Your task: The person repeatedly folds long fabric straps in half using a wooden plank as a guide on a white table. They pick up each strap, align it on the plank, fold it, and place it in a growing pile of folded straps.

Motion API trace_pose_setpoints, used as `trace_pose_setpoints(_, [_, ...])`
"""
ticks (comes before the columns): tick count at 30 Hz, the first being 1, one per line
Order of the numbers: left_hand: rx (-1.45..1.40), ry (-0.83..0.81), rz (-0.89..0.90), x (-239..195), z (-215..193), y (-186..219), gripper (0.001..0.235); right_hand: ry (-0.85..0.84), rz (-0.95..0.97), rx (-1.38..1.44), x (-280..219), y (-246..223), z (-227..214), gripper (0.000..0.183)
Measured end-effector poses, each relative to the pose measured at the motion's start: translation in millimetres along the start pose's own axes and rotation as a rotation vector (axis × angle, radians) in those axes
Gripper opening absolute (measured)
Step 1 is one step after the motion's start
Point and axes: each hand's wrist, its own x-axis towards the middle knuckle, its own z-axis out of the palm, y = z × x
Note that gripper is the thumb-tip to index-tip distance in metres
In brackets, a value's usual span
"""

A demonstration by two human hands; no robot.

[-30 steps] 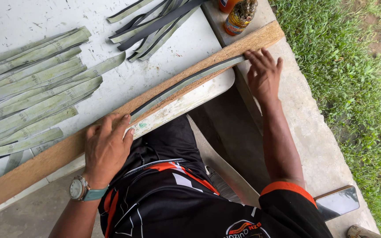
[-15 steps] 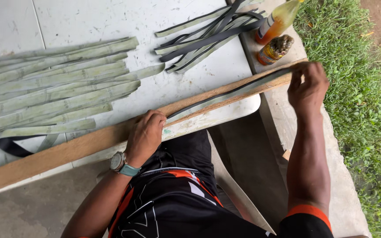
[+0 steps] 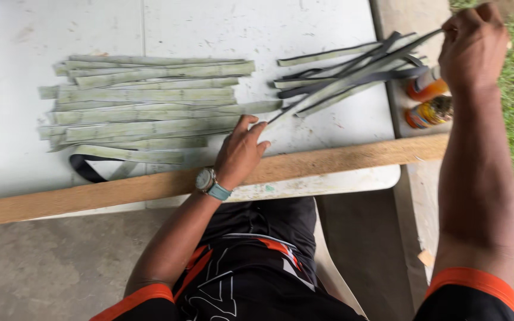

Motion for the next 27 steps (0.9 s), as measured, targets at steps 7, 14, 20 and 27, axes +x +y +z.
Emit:
trace_pose_setpoints(7, [0.069,-0.064,-0.053,-19.4,-47.6,-1.4,0.044,-0.382,0.210,-0.224,-4.5,27.0,45.8,0.026])
trace_pose_setpoints(14, [0.039,0.027,-0.004,-51.6,-66.8,-10.1,0.038,-0.622,0.036,-0.242,34.0,-52.0,69.3,0.038])
trace_pose_setpoints(20, [0.062,0.056,0.018,-57.3,-74.4,-23.3,0.038,-0.903,-0.004,0.313,19.5,-231.5,119.8,0.034])
trace_pose_setpoints(27, [0.079,0.096,0.072,-45.5,-75.7,-28.8,0.040,-0.769,-0.122,0.213,-3.4,-309.3,113.7,0.028])
